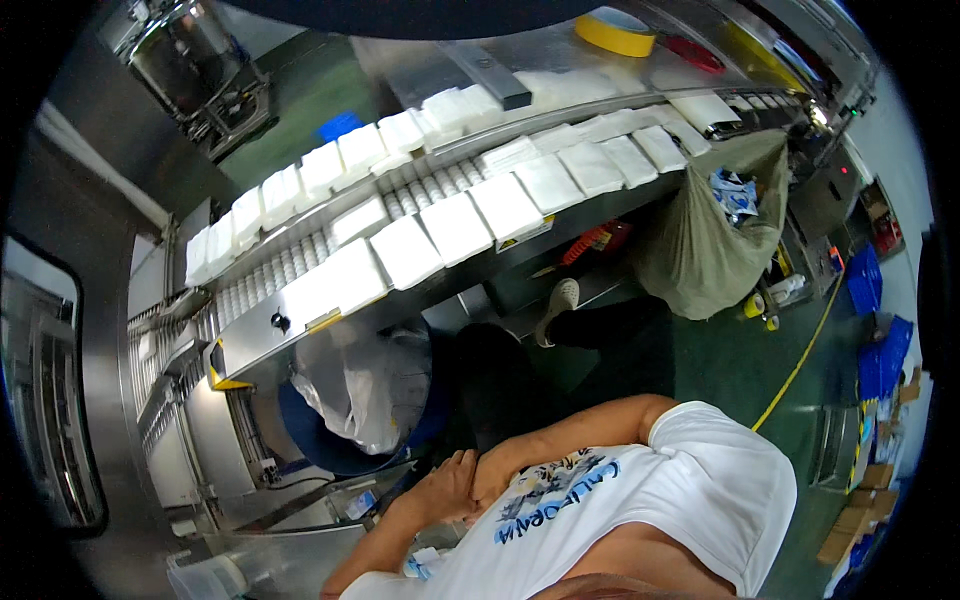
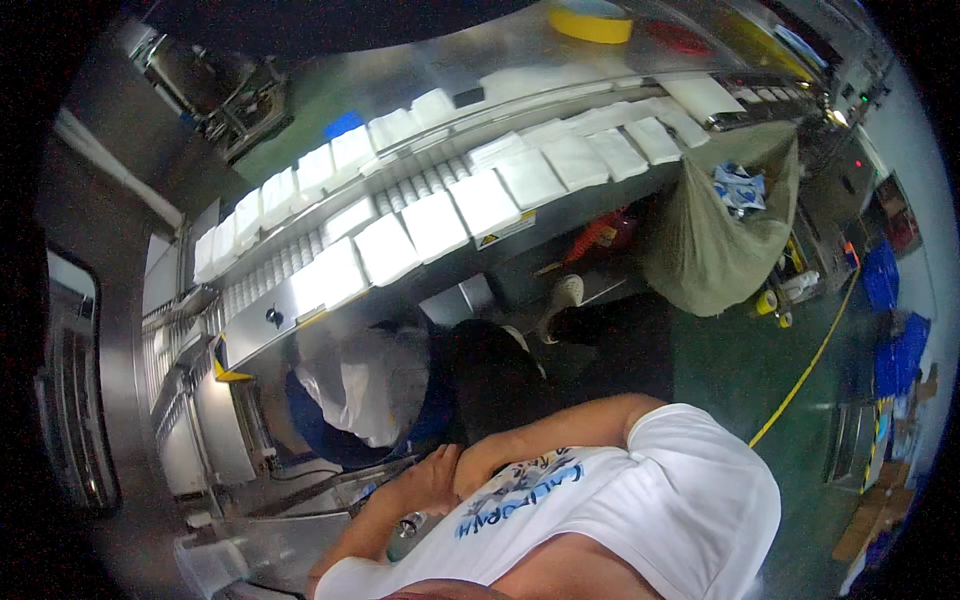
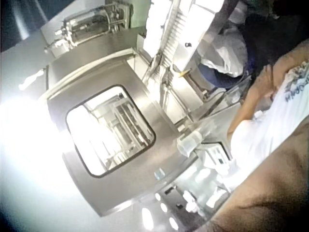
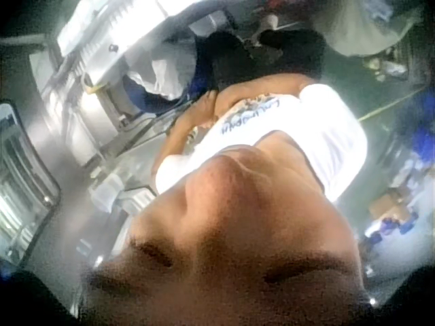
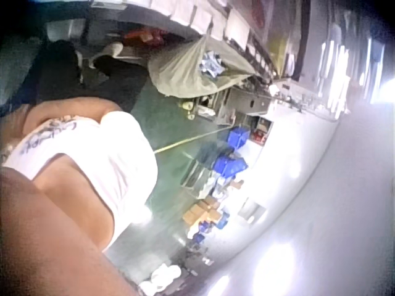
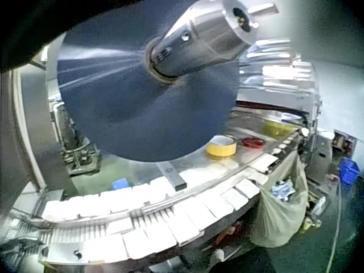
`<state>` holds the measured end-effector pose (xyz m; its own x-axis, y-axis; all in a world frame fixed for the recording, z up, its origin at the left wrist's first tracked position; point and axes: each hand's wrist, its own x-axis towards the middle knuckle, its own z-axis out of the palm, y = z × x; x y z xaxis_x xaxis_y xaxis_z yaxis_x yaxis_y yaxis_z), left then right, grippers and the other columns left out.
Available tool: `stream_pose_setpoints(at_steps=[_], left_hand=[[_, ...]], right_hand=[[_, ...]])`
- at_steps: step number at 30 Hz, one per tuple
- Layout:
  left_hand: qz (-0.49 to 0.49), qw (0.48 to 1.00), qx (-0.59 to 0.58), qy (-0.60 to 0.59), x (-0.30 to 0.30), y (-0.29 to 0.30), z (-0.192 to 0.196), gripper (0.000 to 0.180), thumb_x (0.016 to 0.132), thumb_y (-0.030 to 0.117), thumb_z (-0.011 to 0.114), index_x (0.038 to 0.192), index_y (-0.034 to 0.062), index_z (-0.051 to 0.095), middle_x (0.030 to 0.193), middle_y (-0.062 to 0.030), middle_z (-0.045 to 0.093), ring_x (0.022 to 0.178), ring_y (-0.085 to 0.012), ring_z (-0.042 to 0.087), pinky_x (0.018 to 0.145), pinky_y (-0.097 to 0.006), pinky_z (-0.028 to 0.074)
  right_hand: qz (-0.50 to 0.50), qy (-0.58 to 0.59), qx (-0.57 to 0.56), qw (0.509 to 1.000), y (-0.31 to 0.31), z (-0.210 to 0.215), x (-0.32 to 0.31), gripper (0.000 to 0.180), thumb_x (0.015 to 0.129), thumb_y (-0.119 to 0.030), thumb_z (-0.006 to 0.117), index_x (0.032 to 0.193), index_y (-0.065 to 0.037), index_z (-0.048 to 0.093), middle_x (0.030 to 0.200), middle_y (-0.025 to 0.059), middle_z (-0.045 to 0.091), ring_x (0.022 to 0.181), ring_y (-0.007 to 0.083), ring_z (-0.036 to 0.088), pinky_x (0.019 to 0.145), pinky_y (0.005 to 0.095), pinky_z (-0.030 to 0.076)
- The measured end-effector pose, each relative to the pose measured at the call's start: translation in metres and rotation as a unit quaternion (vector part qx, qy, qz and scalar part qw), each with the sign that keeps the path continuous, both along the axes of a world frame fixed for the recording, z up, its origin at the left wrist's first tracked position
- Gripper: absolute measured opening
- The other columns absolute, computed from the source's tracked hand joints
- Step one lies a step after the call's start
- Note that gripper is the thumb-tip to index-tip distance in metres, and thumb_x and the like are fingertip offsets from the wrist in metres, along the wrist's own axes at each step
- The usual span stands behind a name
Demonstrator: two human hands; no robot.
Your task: The person picks up white rectangular packages from a conveyor belt, inspects them, and places them onto a metal table. They handle the packages one at a time, occasionally separating them or adjusting their position before moving them.
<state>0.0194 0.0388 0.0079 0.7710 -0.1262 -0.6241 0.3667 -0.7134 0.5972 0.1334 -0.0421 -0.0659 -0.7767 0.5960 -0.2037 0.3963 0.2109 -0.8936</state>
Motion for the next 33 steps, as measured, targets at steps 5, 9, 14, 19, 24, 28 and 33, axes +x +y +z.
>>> stream_pose_setpoints(at_steps=[5,9,14,19,24,28,33], left_hand=[[0.017,1.000,0.001,0.008,0.001,0.000,0.013,0.074,0.076,0.019,0.083,0.133,-0.0054,0.044,0.126,-0.0278,0.055,0.123,-0.0469,0.059,0.101,-0.049,0.053],[0.031,0.999,0.002,-0.035,-0.011,-0.003,-0.002,0.064,0.081,0.018,0.079,0.130,-0.0052,0.045,0.122,-0.0261,0.057,0.119,-0.0453,0.061,0.098,-0.051,0.054],[0.019,0.999,0.014,-0.036,-0.011,-0.002,-0.006,0.060,0.083,0.018,0.074,0.131,-0.0072,0.047,0.120,-0.0244,0.058,0.119,-0.0425,0.062,0.096,-0.049,0.056],[0.022,1.000,0.005,-0.011,-0.013,-0.004,-0.009,0.068,0.080,0.013,0.072,0.138,-0.0077,0.046,0.124,-0.0252,0.058,0.122,-0.0418,0.061,0.097,-0.049,0.056],[0.019,1.000,0.009,-0.012,-0.010,-0.005,-0.010,0.071,0.077,0.011,0.071,0.140,-0.0077,0.045,0.126,-0.0260,0.058,0.124,-0.0418,0.060,0.097,-0.049,0.056],[0.020,1.000,0.012,-0.016,-0.011,-0.004,-0.010,0.071,0.077,0.013,0.072,0.140,-0.0072,0.046,0.127,-0.0254,0.058,0.125,-0.0419,0.060,0.096,-0.050,0.057],[0.026,1.000,-0.001,-0.017,-0.009,-0.001,0.004,0.069,0.078,0.015,0.074,0.137,-0.0084,0.046,0.126,-0.0255,0.058,0.123,-0.0422,0.060,0.095,-0.051,0.057]], right_hand=[[0.026,-0.004,-0.002,1.000,-0.001,0.001,0.002,0.049,0.108,-0.036,0.046,0.146,-0.007,0.057,0.147,0.0194,0.060,0.134,0.0378,0.056,0.113,0.0473,0.042],[0.061,-0.004,0.004,0.998,-0.003,0.001,-0.001,0.049,0.108,-0.036,0.045,0.146,-0.007,0.056,0.147,0.0198,0.060,0.134,0.0382,0.056,0.113,0.0477,0.042],[0.069,0.023,-0.007,0.997,-0.018,-0.063,-0.014,0.048,0.108,-0.034,0.043,0.147,-0.009,0.056,0.147,0.0197,0.060,0.134,0.0387,0.056,0.113,0.0475,0.042],[0.063,0.045,-0.013,0.997,-0.017,-0.040,-0.007,0.047,0.112,-0.033,0.039,0.152,-0.013,0.052,0.154,0.0142,0.055,0.142,0.0321,0.050,0.121,0.0418,0.034],[0.112,-0.028,0.051,0.992,-0.013,-0.020,0.001,0.045,0.114,-0.030,0.037,0.153,-0.012,0.052,0.157,0.0110,0.054,0.145,0.0275,0.048,0.124,0.0395,0.031],[0.107,0.009,0.035,0.994,-0.009,-0.012,0.001,0.044,0.114,-0.029,0.037,0.152,-0.014,0.053,0.157,0.0103,0.054,0.144,0.0260,0.048,0.124,0.0396,0.031],[0.053,0.074,-0.064,0.994,-0.005,-0.015,-0.004,0.049,0.110,-0.041,0.044,0.151,-0.016,0.054,0.149,0.0141,0.059,0.138,0.0338,0.052,0.117,0.0438,0.038]])
